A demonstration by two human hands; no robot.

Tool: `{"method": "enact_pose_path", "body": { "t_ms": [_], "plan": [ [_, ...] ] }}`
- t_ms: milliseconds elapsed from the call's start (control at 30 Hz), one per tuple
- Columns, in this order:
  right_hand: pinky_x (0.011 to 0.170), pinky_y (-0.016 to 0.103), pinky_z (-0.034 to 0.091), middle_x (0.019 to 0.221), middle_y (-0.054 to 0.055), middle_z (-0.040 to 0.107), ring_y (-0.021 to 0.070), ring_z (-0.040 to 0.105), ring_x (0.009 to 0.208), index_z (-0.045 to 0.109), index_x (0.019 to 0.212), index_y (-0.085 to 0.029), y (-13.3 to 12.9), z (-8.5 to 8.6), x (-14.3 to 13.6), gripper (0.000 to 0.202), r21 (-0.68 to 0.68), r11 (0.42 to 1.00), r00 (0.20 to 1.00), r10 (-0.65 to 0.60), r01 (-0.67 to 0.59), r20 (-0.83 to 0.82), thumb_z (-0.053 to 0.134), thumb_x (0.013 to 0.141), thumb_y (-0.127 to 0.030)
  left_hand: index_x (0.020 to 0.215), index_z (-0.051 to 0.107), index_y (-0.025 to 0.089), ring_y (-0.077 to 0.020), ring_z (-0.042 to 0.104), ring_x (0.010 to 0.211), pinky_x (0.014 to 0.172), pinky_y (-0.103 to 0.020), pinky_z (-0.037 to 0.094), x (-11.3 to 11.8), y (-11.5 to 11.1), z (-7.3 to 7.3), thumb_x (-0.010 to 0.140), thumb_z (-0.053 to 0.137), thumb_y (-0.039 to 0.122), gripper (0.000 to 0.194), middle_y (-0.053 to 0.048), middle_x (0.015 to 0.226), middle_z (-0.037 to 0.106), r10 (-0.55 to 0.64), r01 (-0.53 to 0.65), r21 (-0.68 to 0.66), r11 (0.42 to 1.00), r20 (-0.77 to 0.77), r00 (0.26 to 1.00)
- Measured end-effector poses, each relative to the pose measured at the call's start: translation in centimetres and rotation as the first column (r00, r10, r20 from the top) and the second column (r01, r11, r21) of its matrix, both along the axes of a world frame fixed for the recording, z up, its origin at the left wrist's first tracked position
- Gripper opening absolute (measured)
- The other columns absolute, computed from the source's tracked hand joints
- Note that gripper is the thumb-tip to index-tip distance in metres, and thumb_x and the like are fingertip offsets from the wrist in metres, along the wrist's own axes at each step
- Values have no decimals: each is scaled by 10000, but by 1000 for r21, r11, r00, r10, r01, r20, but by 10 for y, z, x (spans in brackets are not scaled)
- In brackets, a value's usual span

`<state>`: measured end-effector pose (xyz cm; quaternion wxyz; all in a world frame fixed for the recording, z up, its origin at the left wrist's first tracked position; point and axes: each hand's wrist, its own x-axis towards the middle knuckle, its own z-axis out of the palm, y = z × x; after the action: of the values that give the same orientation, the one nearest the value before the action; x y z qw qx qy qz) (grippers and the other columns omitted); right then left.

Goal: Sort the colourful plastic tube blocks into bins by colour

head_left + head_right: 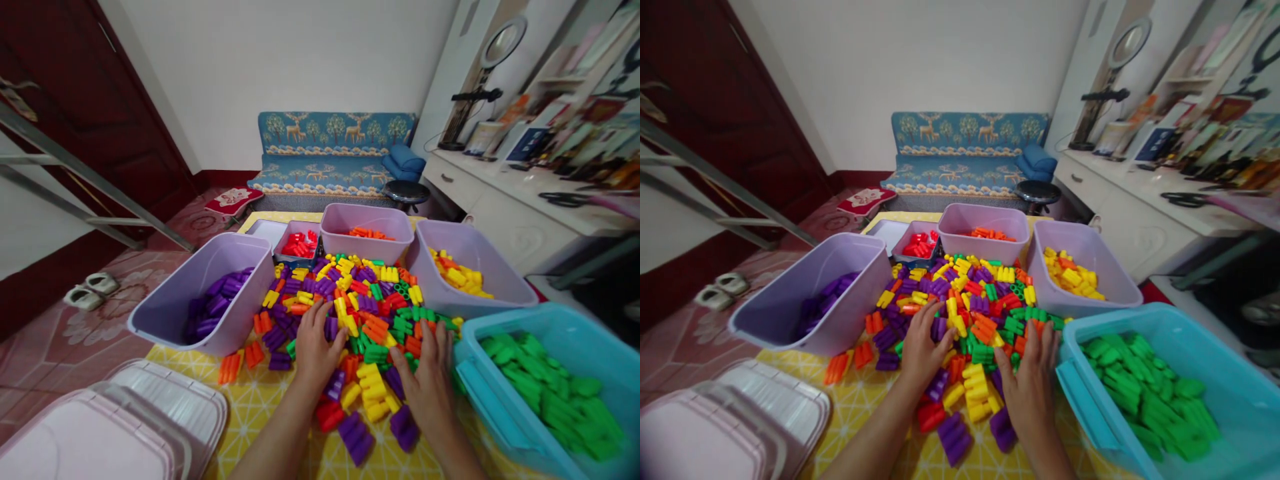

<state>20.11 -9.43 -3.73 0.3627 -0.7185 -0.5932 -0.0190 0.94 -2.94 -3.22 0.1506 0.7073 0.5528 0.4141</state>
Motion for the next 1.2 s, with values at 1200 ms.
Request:
{"method": "enact_pose_path", "body": {
  "t_ms": [1200],
  "plan": [
    [1088, 510, 291, 1396, 27, 462, 265, 305, 1330, 447, 1351, -269, 72, 12, -41, 538, -7, 860, 860, 510, -510, -27, 494, 824, -172, 1190, 590, 268, -240, 476, 1186, 1035, -453, 364, -20, 4, 9, 779, 610, 213, 415, -45, 1199, 621, -225, 223, 61, 973, 45, 973]
  ]
}}
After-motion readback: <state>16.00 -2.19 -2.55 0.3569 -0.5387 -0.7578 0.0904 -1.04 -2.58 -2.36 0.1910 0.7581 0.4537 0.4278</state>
